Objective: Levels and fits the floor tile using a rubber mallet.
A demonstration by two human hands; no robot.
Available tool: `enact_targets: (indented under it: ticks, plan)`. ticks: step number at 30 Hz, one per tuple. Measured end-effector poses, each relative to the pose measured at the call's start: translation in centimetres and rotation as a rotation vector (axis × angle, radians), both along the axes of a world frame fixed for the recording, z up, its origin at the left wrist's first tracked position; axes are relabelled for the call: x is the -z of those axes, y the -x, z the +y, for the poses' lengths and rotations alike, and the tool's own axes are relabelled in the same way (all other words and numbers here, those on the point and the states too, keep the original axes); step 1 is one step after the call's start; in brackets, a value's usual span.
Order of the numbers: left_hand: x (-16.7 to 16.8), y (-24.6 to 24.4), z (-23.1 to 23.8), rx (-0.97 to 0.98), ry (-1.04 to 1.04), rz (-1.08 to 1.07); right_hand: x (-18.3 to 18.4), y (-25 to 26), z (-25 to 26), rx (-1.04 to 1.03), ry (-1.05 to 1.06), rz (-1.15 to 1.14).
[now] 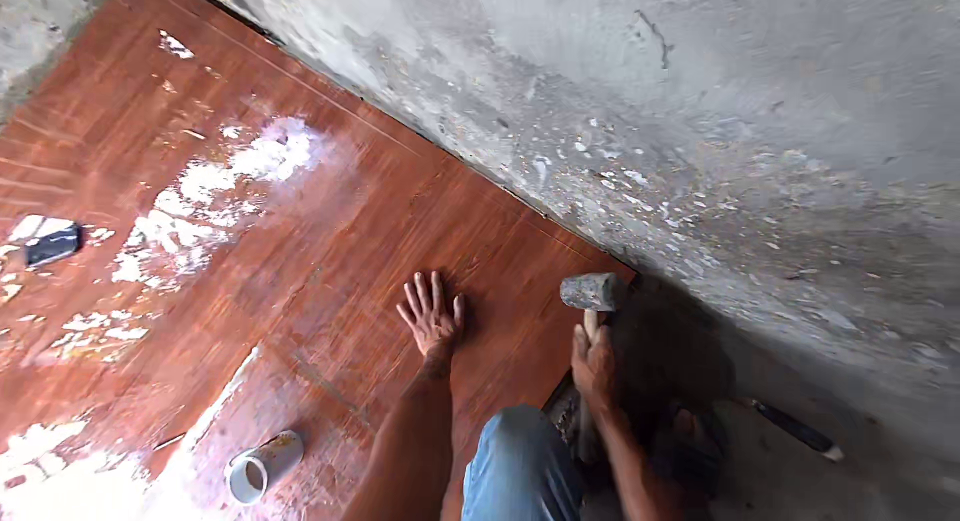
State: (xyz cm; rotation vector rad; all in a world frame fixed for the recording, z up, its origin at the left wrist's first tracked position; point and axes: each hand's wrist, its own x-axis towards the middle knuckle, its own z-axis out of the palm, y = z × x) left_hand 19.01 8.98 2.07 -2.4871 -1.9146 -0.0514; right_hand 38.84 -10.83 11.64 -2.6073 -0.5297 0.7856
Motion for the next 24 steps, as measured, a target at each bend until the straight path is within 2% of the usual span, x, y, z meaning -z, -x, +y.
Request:
enact_targets:
  ticks: [3, 5, 8, 12, 16, 20, 24]
  plan:
    - [-0.2, -0.4, -0.5, 0.02, 0.045, -0.014, 1.3, -0.1, -0.5, -0.006, -0.053, -0.023]
    - [0.1, -0.6, -0.3, 0.013, 0.04, -0.009, 0.7, -0.9, 0.6, -0.021, 0.008, 0.002]
    - [0.4, -0.4, -0.3, 0.007, 0.034, -0.002, 1.0, -0.5, 1.7, -0.059, 0.013, -0.078]
    - [0.4, -0.6, -0.4, 0.01, 0.029, 0.0, -0.3, -1.6, 4.4, -0.124, 0.11, 0.013]
    - [0.6, -0.4, -0.3, 0.005, 0.025, -0.002, 1.2, -1.0, 6.4, -0.195, 0.035, -0.038]
    - [0.7, -0.4, -0.3, 0.008, 0.026, 0.006, -0.1, -1.4, 9.5, -0.227, 0.071, 0.029]
    - [0.7, -0.3, -0.2, -0.005, 0.026, 0.015, 1.5, -0.7, 11.1, -0.268, 0.015, -0.015]
